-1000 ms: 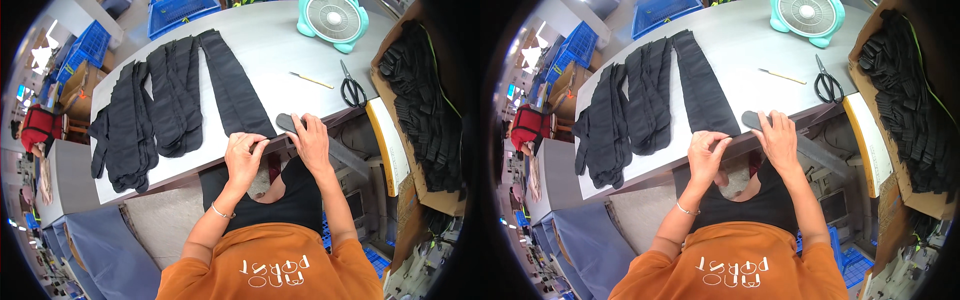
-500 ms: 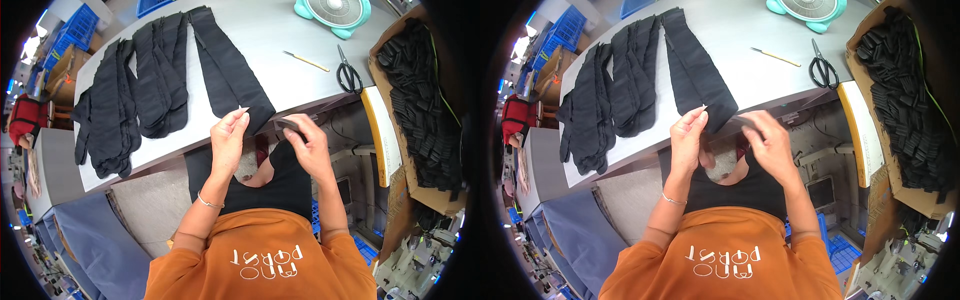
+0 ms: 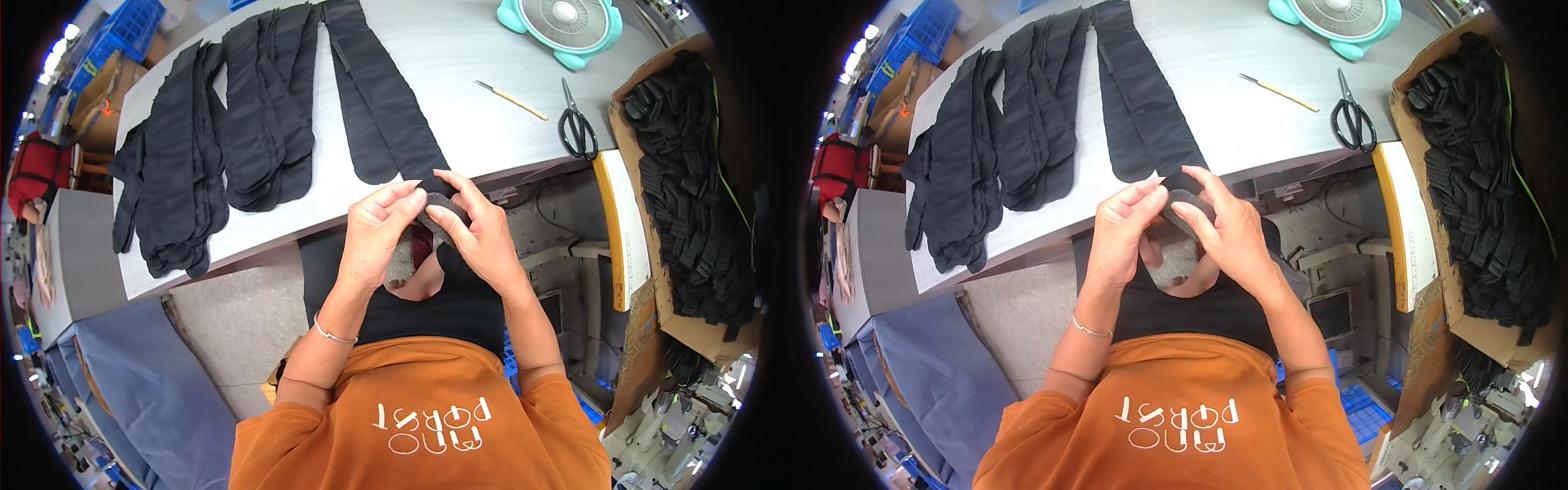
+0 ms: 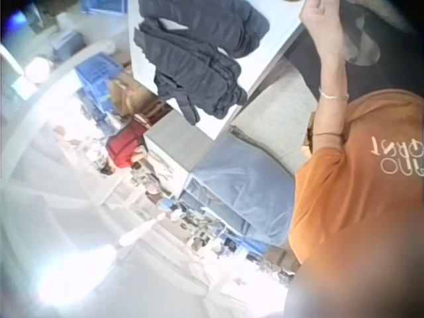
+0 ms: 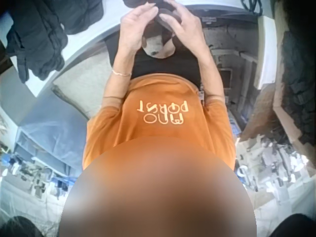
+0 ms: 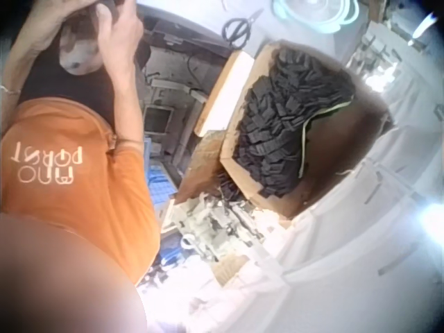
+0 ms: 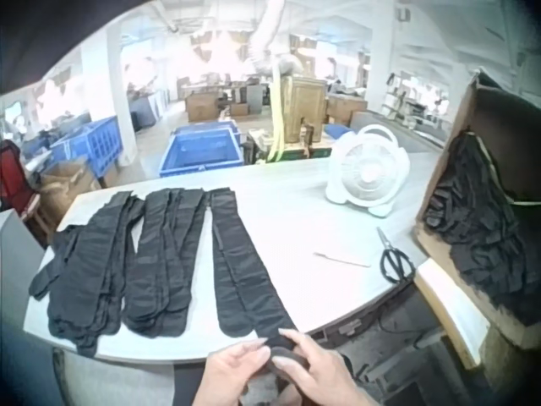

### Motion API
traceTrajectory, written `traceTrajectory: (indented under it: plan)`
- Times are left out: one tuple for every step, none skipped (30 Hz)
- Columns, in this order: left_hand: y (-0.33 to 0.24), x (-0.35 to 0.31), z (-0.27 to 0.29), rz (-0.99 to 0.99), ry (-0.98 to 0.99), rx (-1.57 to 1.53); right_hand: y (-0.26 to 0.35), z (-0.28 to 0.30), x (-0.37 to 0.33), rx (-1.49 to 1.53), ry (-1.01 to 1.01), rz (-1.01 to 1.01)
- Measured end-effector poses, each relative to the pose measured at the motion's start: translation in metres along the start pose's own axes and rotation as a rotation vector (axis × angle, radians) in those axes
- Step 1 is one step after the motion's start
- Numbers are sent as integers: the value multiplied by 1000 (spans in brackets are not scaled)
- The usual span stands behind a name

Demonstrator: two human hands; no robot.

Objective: Attaching velcro straps to black fabric sleeves in a workshop environment.

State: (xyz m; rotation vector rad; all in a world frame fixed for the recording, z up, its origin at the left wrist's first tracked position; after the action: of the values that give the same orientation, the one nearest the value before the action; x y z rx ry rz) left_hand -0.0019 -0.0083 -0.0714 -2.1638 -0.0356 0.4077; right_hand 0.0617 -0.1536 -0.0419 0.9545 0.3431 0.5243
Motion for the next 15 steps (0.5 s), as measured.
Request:
traceTrajectory:
  plan:
    - [0,0,0,-1,-2,-6,0,0,2,-5,4,0]
    - [0,0,-1,-36,37,1,0,0,3,74,-9,0]
    - [-1,0,-3,-72,76,8,0,0,4,152,-22,0]
    - [-2,0,-2,-73,72,3,0,-1,5,148,-17,1]
    - [-2,-1,-2,-53,73,3,0,-2,6,169,-14,-10]
    - [-2,-1,-2,-33,75,4,-1,-3,6,190,-12,-21]
    - [0,0,0,-38,71,2,-2,-5,7,187,-7,-16]
    - [4,1,2,-40,71,-8,-5,-7,7,195,-35,-12]
    - [6,2,4,-40,71,-18,-7,-8,6,204,-63,-8]
    - [6,1,6,-42,69,-18,-10,-11,5,204,-62,-6]
    - [7,2,7,-23,85,-27,-13,-11,4,181,-95,-26]
    - [8,2,7,-3,101,-35,-15,-11,4,159,-129,-46]
    - [9,1,9,-2,97,-34,-12,-13,4,161,-126,-48]
    - [10,1,10,-11,94,-39,-4,-12,4,123,-203,33]
    - [11,1,11,-20,92,-44,1,-11,3,84,-282,113]
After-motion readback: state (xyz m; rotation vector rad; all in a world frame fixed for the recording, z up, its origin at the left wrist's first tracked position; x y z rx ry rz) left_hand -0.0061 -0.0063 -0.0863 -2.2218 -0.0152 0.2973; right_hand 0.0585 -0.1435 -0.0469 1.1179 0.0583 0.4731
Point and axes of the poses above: each hand's wrist, its own x-axis towards the middle knuckle, its own z-axis out of the back of the hand, y = z × x, the point moved 4 cm from there along x, towards the middle knuckle, and after that the axes turned 3 degrees about y, right-handed, at the moved point
